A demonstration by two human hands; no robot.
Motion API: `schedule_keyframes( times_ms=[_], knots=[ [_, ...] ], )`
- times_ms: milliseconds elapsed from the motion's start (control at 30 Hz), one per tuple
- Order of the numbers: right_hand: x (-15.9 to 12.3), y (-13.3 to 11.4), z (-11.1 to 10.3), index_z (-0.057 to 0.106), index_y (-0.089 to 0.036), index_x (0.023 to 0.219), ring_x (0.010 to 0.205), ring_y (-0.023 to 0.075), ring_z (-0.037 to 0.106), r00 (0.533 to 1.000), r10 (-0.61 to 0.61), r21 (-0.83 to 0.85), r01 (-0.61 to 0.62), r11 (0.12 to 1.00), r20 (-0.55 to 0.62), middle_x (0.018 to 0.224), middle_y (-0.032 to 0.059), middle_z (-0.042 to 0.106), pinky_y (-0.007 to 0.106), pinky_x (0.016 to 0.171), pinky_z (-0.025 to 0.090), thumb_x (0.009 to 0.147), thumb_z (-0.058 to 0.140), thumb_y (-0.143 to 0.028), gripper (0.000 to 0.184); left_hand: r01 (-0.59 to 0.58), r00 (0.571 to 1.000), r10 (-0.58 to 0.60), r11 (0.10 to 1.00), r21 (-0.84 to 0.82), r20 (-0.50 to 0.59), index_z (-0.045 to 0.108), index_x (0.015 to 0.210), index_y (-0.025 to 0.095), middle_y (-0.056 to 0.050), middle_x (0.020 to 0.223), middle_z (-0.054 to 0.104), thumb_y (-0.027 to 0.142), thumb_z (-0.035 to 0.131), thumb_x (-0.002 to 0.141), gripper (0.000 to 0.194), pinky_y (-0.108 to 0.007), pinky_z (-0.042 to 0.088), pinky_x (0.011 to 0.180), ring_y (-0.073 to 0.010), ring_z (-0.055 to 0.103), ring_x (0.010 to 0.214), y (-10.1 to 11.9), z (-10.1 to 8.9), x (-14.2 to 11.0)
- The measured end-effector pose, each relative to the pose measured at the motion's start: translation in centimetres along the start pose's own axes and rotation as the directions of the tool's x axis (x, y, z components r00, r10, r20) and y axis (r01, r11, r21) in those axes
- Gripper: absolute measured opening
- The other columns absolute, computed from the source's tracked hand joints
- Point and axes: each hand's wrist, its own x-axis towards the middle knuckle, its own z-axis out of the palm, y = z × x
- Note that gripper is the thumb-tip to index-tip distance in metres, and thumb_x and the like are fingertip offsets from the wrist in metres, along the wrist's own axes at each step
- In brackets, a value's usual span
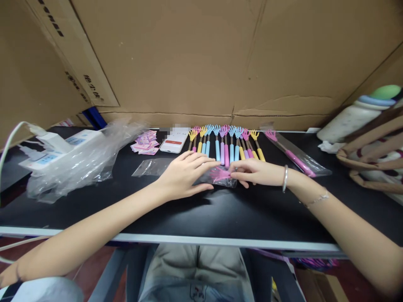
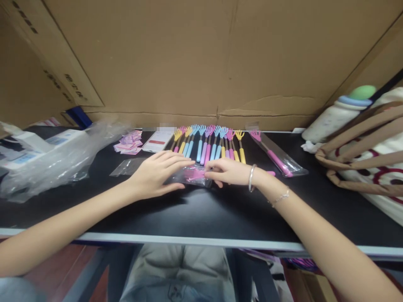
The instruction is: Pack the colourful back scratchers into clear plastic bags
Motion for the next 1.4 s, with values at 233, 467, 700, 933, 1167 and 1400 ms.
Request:
schedule_keyframes(
  times_ms=[233,467,700,933,1167,1400],
  knots=[
    [0.8,0.6,0.7,0.044,-0.019,0.098,0.043,0.0060,0.041,0.994,0.073,0.139,-0.062,0.988,-0.079,0.057,-0.0065,0.053,0.016,0.038,0.032,0.084,0.051,-0.053,0.037,0.065,0.997,-0.065,0.998,-0.004,-0.030,0.049,0.129,0.017,-0.008,0.121,0.059,0.039,0.047,0.093,0.042,-0.033,0.039,0.092,-0.0203,0.053,0.107,-0.5,1.2,0.0],
    [0.9,1.6,0.8,0.039,-0.020,0.107,0.048,0.0032,0.045,0.995,-0.088,0.319,0.065,0.946,0.056,0.086,0.0001,0.059,0.017,0.043,0.038,0.085,0.057,-0.035,0.033,0.054,0.998,-0.055,0.998,-0.034,-0.029,0.047,0.131,0.018,-0.008,0.121,0.059,0.034,0.051,0.092,0.042,-0.035,0.039,0.092,-0.0202,0.053,0.107,-1.1,1.9,-0.1],
    [1.1,2.0,0.5,0.047,-0.015,0.112,0.059,0.0066,0.058,0.986,-0.166,0.322,0.161,0.933,-0.011,0.096,0.0051,0.059,0.025,0.060,0.051,0.086,0.055,-0.040,0.036,-0.007,0.995,-0.002,0.995,-0.097,-0.096,0.048,0.131,0.017,-0.009,0.119,0.061,0.032,0.051,0.092,0.042,-0.036,0.042,0.093,-0.0201,0.053,0.105,-1.8,2.1,-0.1],
    [1.3,1.5,0.1,0.049,-0.016,0.111,0.062,0.0092,0.064,0.994,-0.109,0.352,0.112,0.929,-0.028,0.097,0.0055,0.063,0.026,0.065,0.051,0.082,0.059,-0.049,0.045,-0.005,0.992,-0.010,0.993,-0.114,-0.130,0.051,0.129,0.020,-0.006,0.119,0.064,0.036,0.052,0.092,0.040,-0.034,0.043,0.096,-0.0171,0.057,0.106,-2.1,1.7,-0.2],
    [0.6,1.1,-0.6,0.045,-0.018,0.101,0.056,0.0084,0.063,0.995,-0.098,0.297,0.104,0.949,-0.035,0.088,0.0035,0.065,0.023,0.058,0.045,0.085,0.055,-0.048,0.036,-0.006,0.991,0.003,1.000,-0.023,-0.135,0.054,0.127,0.021,-0.005,0.114,0.067,0.043,0.054,0.089,0.044,-0.030,0.046,0.086,-0.0176,0.059,0.102,-2.3,1.5,-0.2],
    [0.4,0.7,-0.2,0.041,-0.019,0.099,0.052,0.0076,0.063,0.989,-0.147,0.365,0.145,0.920,-0.021,0.088,0.0026,0.065,0.022,0.054,0.048,0.088,0.052,-0.047,0.033,-0.010,0.967,0.032,0.996,0.087,-0.254,0.062,0.117,0.025,0.000,0.107,0.070,0.032,0.048,0.094,0.028,-0.026,0.049,0.081,-0.0143,0.062,0.095,-2.1,1.4,-0.4]
  ],
)
